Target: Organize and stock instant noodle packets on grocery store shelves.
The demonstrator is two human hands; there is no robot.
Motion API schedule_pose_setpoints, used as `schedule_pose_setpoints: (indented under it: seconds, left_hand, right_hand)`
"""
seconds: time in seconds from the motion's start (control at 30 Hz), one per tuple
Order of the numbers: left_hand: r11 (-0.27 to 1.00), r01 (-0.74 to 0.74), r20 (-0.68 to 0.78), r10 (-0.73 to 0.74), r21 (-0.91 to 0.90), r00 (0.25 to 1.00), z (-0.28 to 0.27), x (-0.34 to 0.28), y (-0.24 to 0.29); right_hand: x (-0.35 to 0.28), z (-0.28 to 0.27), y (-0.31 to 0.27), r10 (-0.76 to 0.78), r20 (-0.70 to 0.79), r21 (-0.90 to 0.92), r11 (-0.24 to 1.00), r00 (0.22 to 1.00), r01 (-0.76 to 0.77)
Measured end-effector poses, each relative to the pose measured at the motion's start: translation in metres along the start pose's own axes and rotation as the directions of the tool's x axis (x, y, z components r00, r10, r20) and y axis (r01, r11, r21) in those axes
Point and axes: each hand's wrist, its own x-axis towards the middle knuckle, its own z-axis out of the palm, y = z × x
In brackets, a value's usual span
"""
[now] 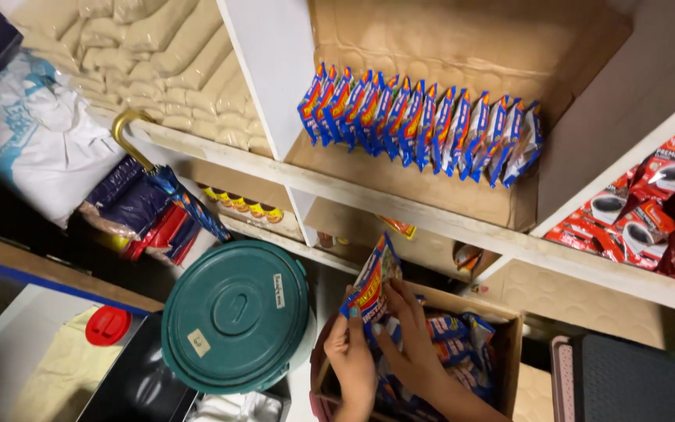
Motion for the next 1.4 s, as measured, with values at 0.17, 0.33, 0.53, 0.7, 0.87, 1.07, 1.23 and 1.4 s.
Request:
schedule_pose_setpoints:
  seconds: [0.17,0.33,0.53,0.7,0.87,1.07,1.23,1.4]
  left_hand:
    - [0.986,-0.121,0.040,0.117,0.112,0.992,0.010,0.023,0.003]
    - [0.841,-0.468,0.218,0.421,0.269,0.881,0.023,0.064,0.014]
    - [0.719,-0.637,0.376,0.529,0.279,0.761,0.043,0.138,0.035]
    - [0.731,-0.654,0.379,0.559,0.195,0.737,0.064,0.210,0.040]
    - [0.840,-0.528,0.399,0.446,0.123,0.802,0.086,0.266,0.055]
    - [0.847,-0.531,0.455,0.483,-0.024,0.749,0.106,0.324,0.055]
    - [0.776,-0.630,0.410,0.569,0.019,0.713,0.120,0.391,0.031]
    - [0.811,-0.576,0.421,0.558,-0.098,0.715,0.125,0.438,0.012]
  right_hand:
    - [0.022,0.005,0.012,0.095,-0.013,0.098,0.991,0.995,-0.093]
    - [0.059,0.000,0.015,0.073,0.101,0.564,0.817,0.992,-0.118]
    - [0.132,0.000,-0.002,0.108,0.117,0.617,0.771,0.987,-0.157]
    - [0.200,0.020,0.018,-0.081,-0.038,0.555,0.827,0.996,0.089]
    - [0.266,0.053,0.064,0.011,-0.123,0.612,0.788,0.992,0.067]
    - [0.336,0.084,0.086,0.097,-0.171,0.846,0.525,0.981,0.095]
    - [0.376,0.092,0.060,-0.155,-0.271,0.603,0.742,0.950,0.293]
    - [0.416,0.094,0.069,-0.229,-0.265,0.410,0.852,0.937,0.325]
